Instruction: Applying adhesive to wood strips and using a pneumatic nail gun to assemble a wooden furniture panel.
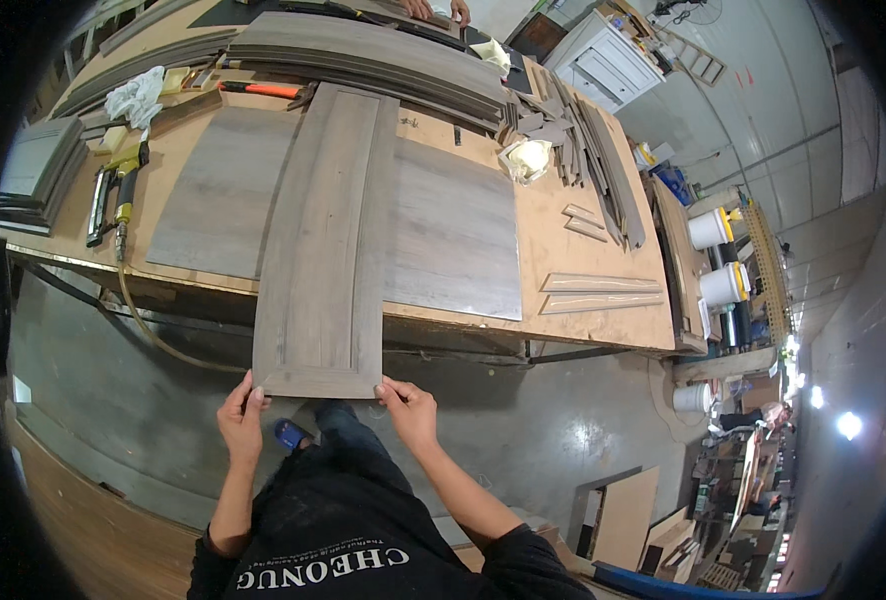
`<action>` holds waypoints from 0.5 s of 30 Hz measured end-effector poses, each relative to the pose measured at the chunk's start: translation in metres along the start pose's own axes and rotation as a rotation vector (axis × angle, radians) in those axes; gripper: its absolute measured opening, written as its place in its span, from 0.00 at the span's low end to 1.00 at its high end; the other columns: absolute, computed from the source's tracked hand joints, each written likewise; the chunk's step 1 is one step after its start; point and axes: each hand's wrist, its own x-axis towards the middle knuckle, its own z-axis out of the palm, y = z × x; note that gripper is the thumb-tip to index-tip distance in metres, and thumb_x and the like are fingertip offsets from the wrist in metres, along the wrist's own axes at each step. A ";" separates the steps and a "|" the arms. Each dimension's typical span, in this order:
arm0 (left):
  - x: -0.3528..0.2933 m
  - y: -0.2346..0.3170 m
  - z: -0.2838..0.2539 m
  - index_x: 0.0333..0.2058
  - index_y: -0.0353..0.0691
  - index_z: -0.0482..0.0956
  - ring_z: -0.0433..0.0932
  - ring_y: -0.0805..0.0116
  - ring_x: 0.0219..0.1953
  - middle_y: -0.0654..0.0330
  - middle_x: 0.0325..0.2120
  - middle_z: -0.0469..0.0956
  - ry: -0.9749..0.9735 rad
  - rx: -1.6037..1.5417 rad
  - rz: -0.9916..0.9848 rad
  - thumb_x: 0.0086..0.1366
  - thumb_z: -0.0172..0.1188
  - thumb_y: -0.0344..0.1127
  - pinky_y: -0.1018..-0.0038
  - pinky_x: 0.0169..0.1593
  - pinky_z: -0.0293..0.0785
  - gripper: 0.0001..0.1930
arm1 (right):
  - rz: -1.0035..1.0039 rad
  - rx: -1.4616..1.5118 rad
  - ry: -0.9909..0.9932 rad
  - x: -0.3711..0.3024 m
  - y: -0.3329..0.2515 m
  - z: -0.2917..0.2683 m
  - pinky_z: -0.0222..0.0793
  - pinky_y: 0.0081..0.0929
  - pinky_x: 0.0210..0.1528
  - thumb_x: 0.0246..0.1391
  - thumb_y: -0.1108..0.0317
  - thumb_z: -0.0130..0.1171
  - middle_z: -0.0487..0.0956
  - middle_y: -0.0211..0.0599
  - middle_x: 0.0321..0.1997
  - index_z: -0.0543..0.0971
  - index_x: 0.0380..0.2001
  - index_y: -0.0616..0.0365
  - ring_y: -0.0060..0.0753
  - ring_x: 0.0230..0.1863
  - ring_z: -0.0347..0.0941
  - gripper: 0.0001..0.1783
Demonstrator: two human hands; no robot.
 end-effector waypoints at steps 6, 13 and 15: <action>0.001 0.009 0.004 0.52 0.29 0.77 0.77 0.78 0.33 0.59 0.37 0.81 0.005 -0.154 -0.056 0.66 0.59 0.30 0.79 0.39 0.75 0.17 | -0.146 -0.025 0.055 -0.012 0.013 0.004 0.73 0.20 0.38 0.55 0.68 0.64 0.83 0.36 0.36 0.82 0.47 0.60 0.20 0.33 0.78 0.16; 0.003 0.010 -0.001 0.52 0.29 0.76 0.78 0.77 0.34 0.58 0.39 0.81 -0.015 -0.155 -0.080 0.66 0.60 0.30 0.79 0.39 0.77 0.17 | -0.306 -0.047 0.136 -0.017 0.019 0.012 0.76 0.22 0.39 0.48 0.74 0.69 0.83 0.39 0.37 0.83 0.44 0.60 0.24 0.35 0.79 0.17; 0.004 0.004 -0.002 0.52 0.29 0.76 0.78 0.78 0.35 0.58 0.39 0.81 -0.018 -0.198 -0.086 0.66 0.59 0.29 0.80 0.39 0.77 0.17 | -0.308 -0.027 0.134 -0.014 0.023 0.014 0.76 0.22 0.38 0.47 0.74 0.70 0.83 0.39 0.37 0.83 0.43 0.60 0.25 0.35 0.79 0.17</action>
